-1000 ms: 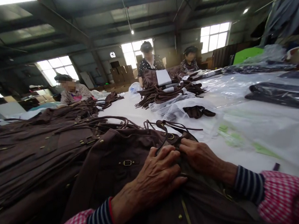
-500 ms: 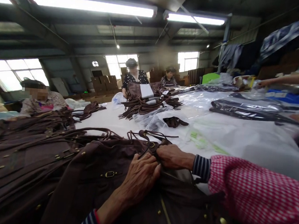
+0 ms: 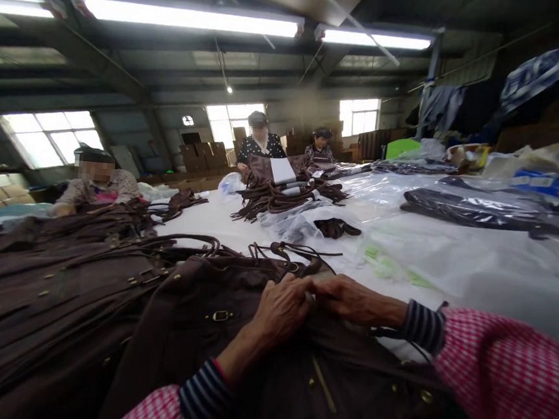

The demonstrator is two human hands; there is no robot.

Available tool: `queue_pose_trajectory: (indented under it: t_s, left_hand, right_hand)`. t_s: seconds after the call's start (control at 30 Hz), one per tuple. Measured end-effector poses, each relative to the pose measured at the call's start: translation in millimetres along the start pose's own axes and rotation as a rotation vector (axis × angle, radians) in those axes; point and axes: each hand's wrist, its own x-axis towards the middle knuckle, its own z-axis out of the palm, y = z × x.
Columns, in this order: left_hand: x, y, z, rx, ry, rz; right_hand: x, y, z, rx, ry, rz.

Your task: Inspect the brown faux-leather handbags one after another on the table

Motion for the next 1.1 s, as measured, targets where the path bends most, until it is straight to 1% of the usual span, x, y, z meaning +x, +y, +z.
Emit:
queue_pose_trajectory:
  t_s: [0.07,0.17,0.3,0.37,0.5,0.53,0.6,0.63,0.7,0.8,0.87,1.0,1.1]
  left_hand:
    - [2.7,0.3,0.5,-0.036,-0.018,0.016]
    - [4.7,0.4,1.4,-0.105,-0.032,0.009]
    - [5.3,1.6,4.5,-0.141,0.001,-0.034]
    - [5.3,3.0,6.4,-0.149,0.025,-0.048]
    - [4.2,6.7,11.4,-0.159,0.066,-0.035]
    - [3.6,7.5,12.8,-0.154,0.079,-0.026]
    - [2.1,9.0,15.2,-0.131,0.103,0.003]
    - [1.3,9.3,16.0,-0.113,0.112,0.025]
    - [-0.4,9.1,16.3,-0.061,0.119,0.077]
    - [-2.3,6.8,13.2,0.025,0.106,0.160]
    - [-3.4,5.1,9.4,0.056,0.088,0.214]
    - [-6.2,4.1,3.2,0.073,0.059,0.327]
    - [-8.1,5.2,3.0,0.022,0.104,0.349]
  right_hand:
    - [-10.4,-2.9,3.8,0.084,0.080,0.030]
    - [-16.0,-7.6,12.7,0.076,0.187,0.109]
    - [-12.4,-11.4,18.2,0.111,0.254,0.101]
    - [-12.2,-10.4,16.7,0.242,0.244,0.156]
    - [-16.5,0.1,11.7,0.703,0.159,0.348]
    - [-17.4,3.8,11.0,0.785,0.148,0.383]
    - [-18.1,10.2,10.9,0.844,0.167,0.438]
    - [-17.9,12.6,11.4,0.819,0.193,0.451]
    - [-16.6,15.6,13.2,0.675,0.251,0.423]
    - [-14.7,17.3,16.9,0.375,0.272,0.241]
    - [-14.6,18.2,19.2,0.259,0.259,0.138]
    - [-17.5,19.9,19.8,0.262,0.239,0.093]
    - [-20.7,19.7,16.2,0.258,0.209,0.048]
